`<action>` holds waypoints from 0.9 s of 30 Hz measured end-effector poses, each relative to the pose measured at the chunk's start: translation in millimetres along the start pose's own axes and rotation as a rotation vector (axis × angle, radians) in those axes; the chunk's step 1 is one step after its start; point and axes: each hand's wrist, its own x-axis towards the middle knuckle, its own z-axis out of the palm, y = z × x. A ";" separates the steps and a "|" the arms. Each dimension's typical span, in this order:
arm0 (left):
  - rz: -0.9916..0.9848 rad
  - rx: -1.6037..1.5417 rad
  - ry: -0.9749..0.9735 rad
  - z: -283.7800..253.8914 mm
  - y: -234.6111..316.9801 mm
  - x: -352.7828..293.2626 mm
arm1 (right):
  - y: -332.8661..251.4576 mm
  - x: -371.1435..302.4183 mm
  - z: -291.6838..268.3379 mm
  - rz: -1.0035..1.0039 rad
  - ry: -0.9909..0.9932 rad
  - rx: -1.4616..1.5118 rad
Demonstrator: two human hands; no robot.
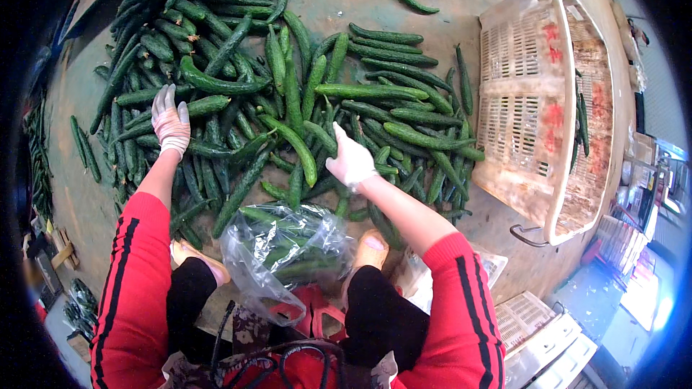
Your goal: The person sorts cucumbers from a large pile on the floor into plastic bags. They pick cucumbers by hand, place them into bags, and occasionally move the bags to a nearby scale.
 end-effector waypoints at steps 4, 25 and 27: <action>0.008 0.009 0.020 -6.3 -3.7 -5.0 | -41.1 -23.7 -132.0 -0.436 0.532 -0.286; 0.027 -0.007 0.033 -4.6 2.1 1.9 | -0.9 49.1 7.9 -0.636 0.200 -0.797; 0.019 -0.021 0.021 -5.1 2.1 -0.1 | 2.3 53.7 1.5 -0.669 0.084 -0.798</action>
